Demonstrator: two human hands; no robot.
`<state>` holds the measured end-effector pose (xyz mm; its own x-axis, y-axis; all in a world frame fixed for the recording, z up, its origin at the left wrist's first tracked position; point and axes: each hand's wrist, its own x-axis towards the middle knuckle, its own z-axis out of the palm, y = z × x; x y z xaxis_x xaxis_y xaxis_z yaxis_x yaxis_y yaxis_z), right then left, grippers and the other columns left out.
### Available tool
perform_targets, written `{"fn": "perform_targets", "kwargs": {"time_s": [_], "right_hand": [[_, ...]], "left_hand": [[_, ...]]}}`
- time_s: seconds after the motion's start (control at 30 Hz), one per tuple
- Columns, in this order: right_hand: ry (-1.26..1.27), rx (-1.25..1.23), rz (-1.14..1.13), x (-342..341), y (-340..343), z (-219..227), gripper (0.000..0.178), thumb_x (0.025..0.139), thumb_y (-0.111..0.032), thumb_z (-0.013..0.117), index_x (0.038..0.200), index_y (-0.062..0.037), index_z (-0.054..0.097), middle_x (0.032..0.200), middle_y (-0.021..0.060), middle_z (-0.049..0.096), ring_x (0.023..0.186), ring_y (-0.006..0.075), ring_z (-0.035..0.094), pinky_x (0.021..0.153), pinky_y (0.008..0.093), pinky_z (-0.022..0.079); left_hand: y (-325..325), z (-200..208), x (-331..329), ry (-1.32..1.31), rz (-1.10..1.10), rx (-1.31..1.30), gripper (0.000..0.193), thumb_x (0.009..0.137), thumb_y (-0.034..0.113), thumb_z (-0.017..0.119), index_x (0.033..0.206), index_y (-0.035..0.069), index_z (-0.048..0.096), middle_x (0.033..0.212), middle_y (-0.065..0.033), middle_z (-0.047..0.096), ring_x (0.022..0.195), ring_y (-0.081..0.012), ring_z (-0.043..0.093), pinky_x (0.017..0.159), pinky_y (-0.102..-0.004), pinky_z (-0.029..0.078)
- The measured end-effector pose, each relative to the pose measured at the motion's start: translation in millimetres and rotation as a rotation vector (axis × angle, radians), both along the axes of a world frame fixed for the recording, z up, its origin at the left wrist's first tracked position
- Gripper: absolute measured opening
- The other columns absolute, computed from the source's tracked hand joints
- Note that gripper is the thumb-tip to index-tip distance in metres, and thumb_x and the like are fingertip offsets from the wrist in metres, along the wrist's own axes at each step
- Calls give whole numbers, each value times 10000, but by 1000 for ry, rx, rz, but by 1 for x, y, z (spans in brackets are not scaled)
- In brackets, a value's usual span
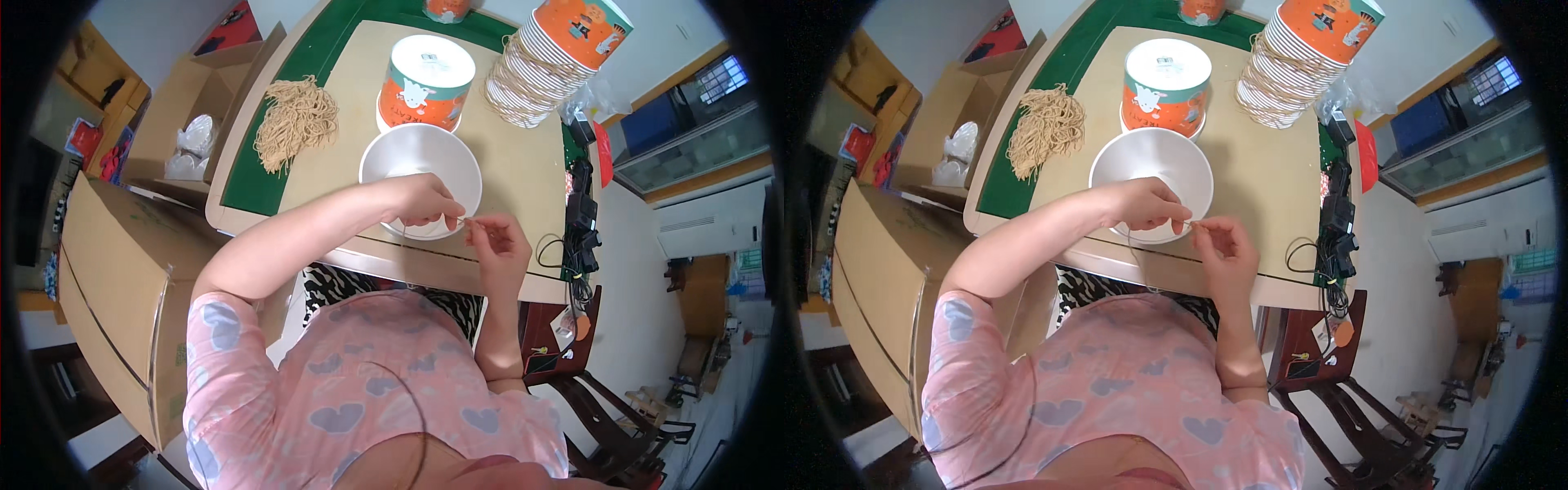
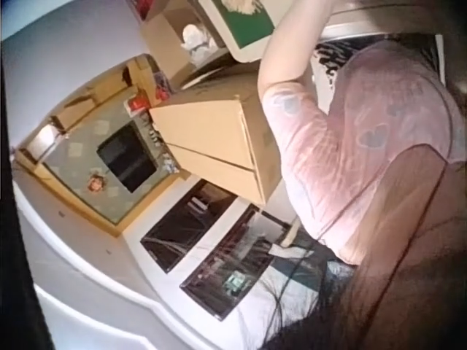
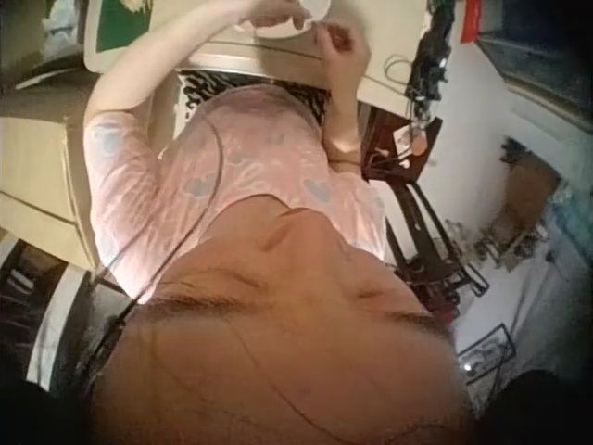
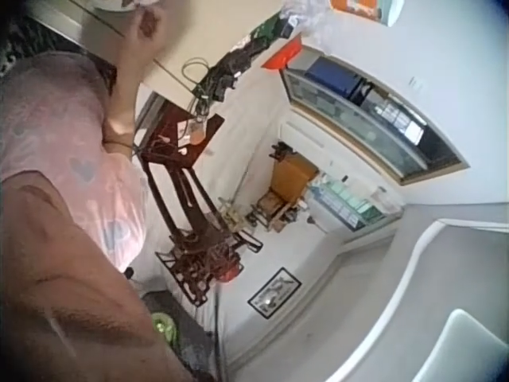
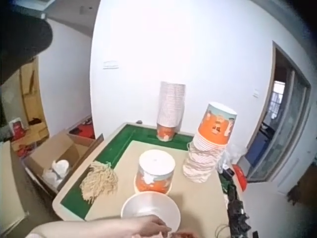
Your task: Placing rubber bands around individual paper bowls for organization.
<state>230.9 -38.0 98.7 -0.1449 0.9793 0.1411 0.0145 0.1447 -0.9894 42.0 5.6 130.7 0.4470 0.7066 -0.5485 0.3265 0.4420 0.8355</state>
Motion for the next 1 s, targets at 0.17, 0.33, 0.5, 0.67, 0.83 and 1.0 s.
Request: {"fn": "perform_targets", "kwargs": {"time_s": [0.17,0.33,0.5,0.67,0.83,1.0], "right_hand": [[-230,267,-22,2,1,-2,96,825,26,644,902,-30,643,875,32,613,695,67,563,599,181,445],[-313,308,-35,-4,3,-4,97,800,35,662,876,-24,649,900,43,580,672,60,527,584,186,420],[-304,356,-97,-14,9,-5,107,791,34,670,878,-27,656,905,40,550,660,58,503,573,194,410],[-312,334,-108,-21,12,-5,115,772,-14,709,877,-56,683,900,49,546,673,112,515,592,239,436],[-367,498,-87,-22,12,-13,143,751,-12,729,878,-66,695,894,41,535,700,133,520,596,247,435],[-388,505,-67,-17,7,-13,152,744,-5,734,877,-71,697,898,40,538,716,137,530,610,251,441]], "left_hand": [[4,3,-1,-115,76,-11,237,883,245,611,804,28,663,544,72,328,450,-47,279,411,-221,179],[4,5,-6,-283,127,-30,214,857,232,619,796,36,678,546,51,390,456,-56,321,413,-220,219],[5,-8,-2,-94,116,-12,323,915,304,563,843,1,650,545,49,391,476,-60,364,447,-230,305],[15,-18,-6,-226,139,-260,301,923,293,531,748,52,570,548,52,351,447,-59,299,396,-214,229],[20,-20,-2,-264,95,-365,261,908,242,536,701,98,469,565,56,308,428,-53,220,372,-209,146],[18,-19,-2,-275,81,-284,155,851,139,608,740,67,527,584,53,338,447,-46,263,376,-208,168]]}}
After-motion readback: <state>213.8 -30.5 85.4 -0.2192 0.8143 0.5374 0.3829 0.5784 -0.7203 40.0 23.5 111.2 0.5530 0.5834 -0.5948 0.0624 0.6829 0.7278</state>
